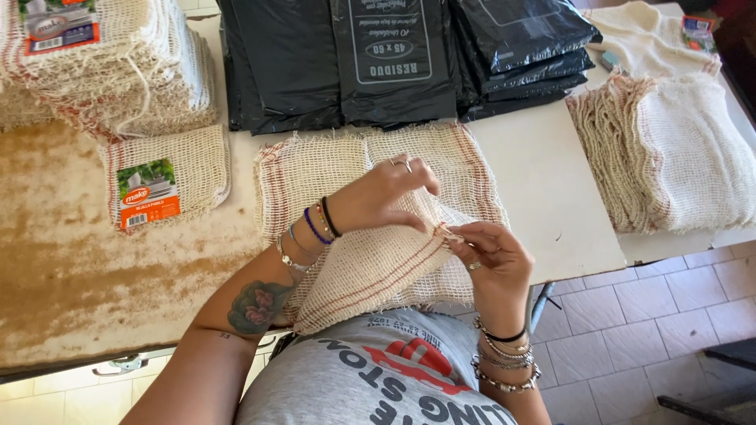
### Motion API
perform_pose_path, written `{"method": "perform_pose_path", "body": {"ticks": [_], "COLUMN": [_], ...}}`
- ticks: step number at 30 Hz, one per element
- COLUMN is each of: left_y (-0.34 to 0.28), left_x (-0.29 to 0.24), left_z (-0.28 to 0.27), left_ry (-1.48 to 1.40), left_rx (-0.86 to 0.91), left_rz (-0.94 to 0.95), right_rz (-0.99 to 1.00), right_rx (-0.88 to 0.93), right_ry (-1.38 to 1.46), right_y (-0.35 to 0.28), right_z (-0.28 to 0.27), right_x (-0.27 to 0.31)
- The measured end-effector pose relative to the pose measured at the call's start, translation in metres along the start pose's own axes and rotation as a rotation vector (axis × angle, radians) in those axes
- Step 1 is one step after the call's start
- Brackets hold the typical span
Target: The person folds white mesh dish cloths and stacks them on a table, occasionally placing orange labels on top of the folded cloths.
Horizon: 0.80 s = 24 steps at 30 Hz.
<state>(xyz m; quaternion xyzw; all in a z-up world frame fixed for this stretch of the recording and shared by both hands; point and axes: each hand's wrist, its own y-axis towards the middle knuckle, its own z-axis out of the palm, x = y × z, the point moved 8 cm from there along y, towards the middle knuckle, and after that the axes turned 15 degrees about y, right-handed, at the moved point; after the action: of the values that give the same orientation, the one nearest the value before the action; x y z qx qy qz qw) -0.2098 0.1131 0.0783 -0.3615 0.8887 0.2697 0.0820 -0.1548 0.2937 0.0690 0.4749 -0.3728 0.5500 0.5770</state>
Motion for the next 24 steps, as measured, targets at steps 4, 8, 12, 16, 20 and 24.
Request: {"method": "perform_pose_path", "body": {"ticks": [4, 8, 12, 16, 20, 24], "left_y": [-0.003, 0.006, 0.028, 0.051, 0.069, 0.078], "left_x": [0.024, 0.032, -0.025, -0.074, -0.108, -0.138], "left_z": [0.008, 0.004, -0.084, -0.143, -0.174, -0.184], "left_ry": [0.095, 0.56, 0.801, 0.881, 1.022, 0.925], "left_rx": [-0.055, -0.099, -0.157, -0.19, -0.232, -0.232], "left_rz": [-0.019, 0.024, 0.1, 0.167, 0.222, 0.297], "right_rz": [-0.08, -0.22, -0.367, -0.529, -0.582, -0.594], "right_rx": [0.007, -0.005, -0.034, -0.049, -0.074, -0.007], "right_ry": [-0.087, -0.185, -0.229, -0.292, -0.371, -0.486], "right_y": [0.004, 0.011, 0.02, 0.031, 0.037, 0.042], "right_z": [-0.004, -0.012, -0.034, -0.051, -0.065, -0.084], "right_x": [0.034, 0.085, 0.133, 0.167, 0.179, 0.181]}}
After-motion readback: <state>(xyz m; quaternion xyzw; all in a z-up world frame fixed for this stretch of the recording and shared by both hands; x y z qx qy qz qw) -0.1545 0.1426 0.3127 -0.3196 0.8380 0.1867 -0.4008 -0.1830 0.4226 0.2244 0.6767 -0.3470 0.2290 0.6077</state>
